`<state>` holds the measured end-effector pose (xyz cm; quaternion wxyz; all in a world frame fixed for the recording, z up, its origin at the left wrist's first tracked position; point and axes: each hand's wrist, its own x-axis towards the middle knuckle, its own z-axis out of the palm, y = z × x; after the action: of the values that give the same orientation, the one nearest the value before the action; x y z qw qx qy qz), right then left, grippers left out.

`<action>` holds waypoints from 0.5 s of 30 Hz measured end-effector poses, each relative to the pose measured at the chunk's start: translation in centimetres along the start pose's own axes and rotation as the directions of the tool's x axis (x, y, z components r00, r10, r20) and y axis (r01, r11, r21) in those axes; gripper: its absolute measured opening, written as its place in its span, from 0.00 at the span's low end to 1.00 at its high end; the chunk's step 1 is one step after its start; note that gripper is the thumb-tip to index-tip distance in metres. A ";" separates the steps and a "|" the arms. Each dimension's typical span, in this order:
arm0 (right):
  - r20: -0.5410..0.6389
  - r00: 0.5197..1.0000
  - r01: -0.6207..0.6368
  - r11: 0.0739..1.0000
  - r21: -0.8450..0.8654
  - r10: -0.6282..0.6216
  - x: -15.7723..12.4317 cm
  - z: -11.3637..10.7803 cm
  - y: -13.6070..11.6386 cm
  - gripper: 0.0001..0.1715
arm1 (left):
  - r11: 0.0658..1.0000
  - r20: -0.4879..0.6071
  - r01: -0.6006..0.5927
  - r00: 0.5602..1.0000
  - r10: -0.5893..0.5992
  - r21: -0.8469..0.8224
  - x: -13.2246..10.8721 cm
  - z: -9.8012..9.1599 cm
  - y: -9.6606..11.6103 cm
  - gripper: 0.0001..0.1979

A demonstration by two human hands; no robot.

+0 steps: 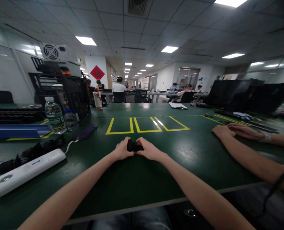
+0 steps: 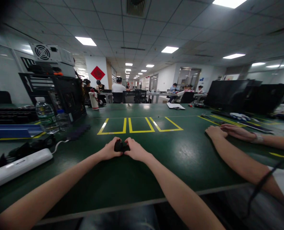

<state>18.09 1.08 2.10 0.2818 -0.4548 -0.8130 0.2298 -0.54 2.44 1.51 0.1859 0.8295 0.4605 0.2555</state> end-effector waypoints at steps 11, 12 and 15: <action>0.143 0.901 0.384 0.907 0.173 -0.409 3.4 12.6 -14.7 0.28 | 0.973 -0.035 0.148 0.989 -0.144 0.179 -17.4 -10.7 -6.3 0.26; 0.146 0.911 0.354 0.913 0.203 -0.386 3.9 14.4 -16.0 0.28 | 0.964 -0.089 0.161 0.985 -0.145 0.213 -19.1 -11.6 -7.5 0.27; 0.176 0.922 0.278 0.905 0.322 -0.346 5.0 18.8 -18.9 0.30 | 0.955 -0.189 0.128 0.979 -0.078 0.269 -23.3 -13.9 -11.1 0.30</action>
<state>-8.11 -5.84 1.45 0.2835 -0.2420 -0.8596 0.3494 -26.61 -10.94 0.66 0.0385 0.7963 0.5492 0.2505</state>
